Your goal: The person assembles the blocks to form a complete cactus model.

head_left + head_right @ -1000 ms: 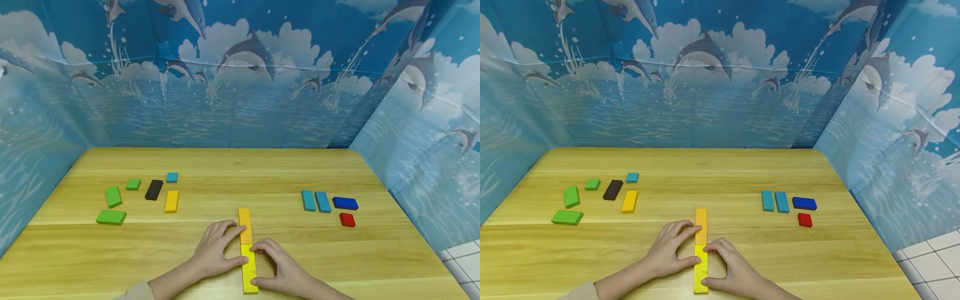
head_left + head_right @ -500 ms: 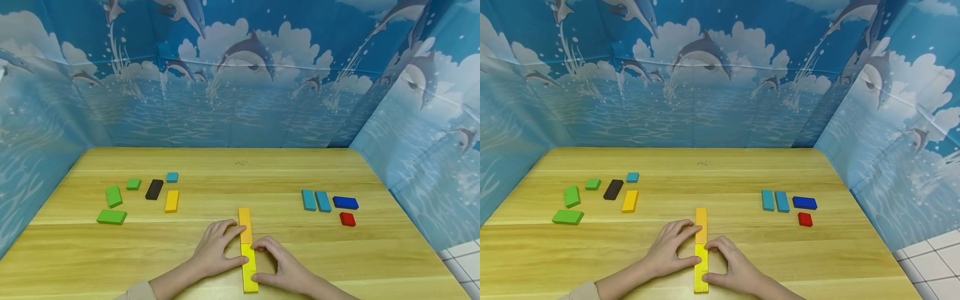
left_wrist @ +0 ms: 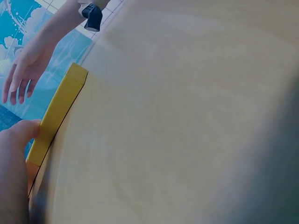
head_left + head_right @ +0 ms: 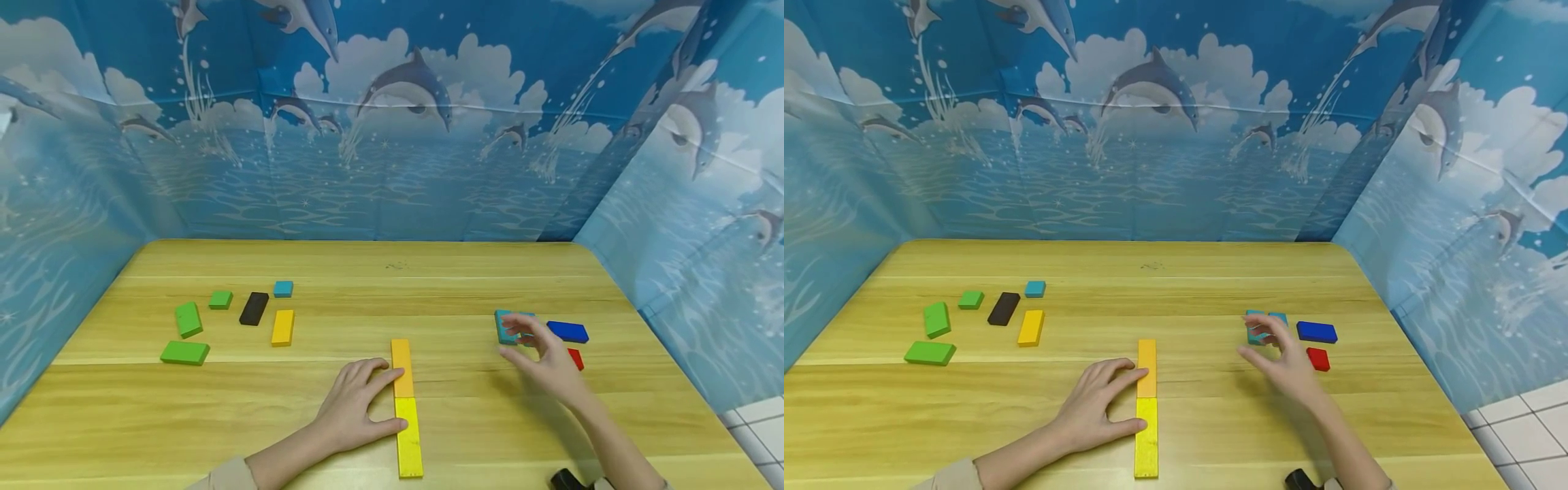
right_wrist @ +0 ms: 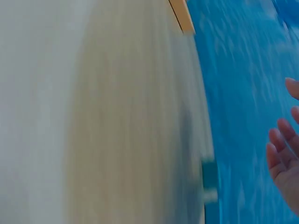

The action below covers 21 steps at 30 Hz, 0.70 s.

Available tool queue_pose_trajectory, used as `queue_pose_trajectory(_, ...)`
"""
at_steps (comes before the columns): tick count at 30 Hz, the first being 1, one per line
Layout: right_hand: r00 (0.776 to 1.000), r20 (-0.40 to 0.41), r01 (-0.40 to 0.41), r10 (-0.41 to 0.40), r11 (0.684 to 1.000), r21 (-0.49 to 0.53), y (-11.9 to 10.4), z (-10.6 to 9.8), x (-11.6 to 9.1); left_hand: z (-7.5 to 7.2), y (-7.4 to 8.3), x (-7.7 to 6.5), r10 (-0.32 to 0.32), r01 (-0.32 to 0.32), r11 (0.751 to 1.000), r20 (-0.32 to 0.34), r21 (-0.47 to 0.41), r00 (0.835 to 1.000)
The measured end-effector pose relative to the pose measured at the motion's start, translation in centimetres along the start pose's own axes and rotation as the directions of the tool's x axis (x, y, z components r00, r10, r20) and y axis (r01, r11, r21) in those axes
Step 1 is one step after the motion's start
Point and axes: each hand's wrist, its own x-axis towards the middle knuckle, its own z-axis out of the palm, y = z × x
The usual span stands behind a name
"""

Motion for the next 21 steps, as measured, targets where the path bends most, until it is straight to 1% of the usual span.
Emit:
queue_pose_trajectory(2,1.0,-0.017,-0.005,0.004,0.999,-0.033,0.7,-1.5,-0.3,0.0,0.0,0.0,-0.001,0.001,1.0,0.003,-0.004,1.0)
queue_pose_trajectory(4,0.999,-0.031,0.008,-0.01,0.998,-0.06,1.4,-2.9,-0.6,0.0,0.0,0.0,0.0,0.0,1.0,0.003,-0.004,1.0)
queue_pose_trajectory(8,0.999,-0.024,0.021,-0.022,0.998,-0.063,2.8,-5.5,-1.5,-0.1,0.0,0.0,-0.007,0.007,1.0,0.011,-0.01,1.0)
queue_pose_trajectory(9,1.0,-0.02,0.022,-0.023,0.999,-0.048,3.1,-6.0,-1.8,0.0,0.0,0.0,-0.007,0.007,1.0,0.01,-0.01,1.0)
queue_pose_trajectory(12,0.999,0.0,-0.033,0.033,0.999,-0.036,3.9,-7.4,-2.7,0.0,0.0,0.0,-0.005,0.005,1.0,0.006,-0.011,1.0)
queue_pose_trajectory(16,0.995,0.029,-0.099,0.1,0.995,-0.034,4.8,-8.7,-3.9,-0.1,0.0,0.0,-0.001,0.001,1.0,0.003,-0.004,1.0)
queue_pose_trajectory(21,0.989,0.062,-0.131,0.132,0.991,-0.024,5.7,-9.9,-5.0,0.0,0.0,0.0,-0.002,0.002,1.0,0.006,0.002,1.0)
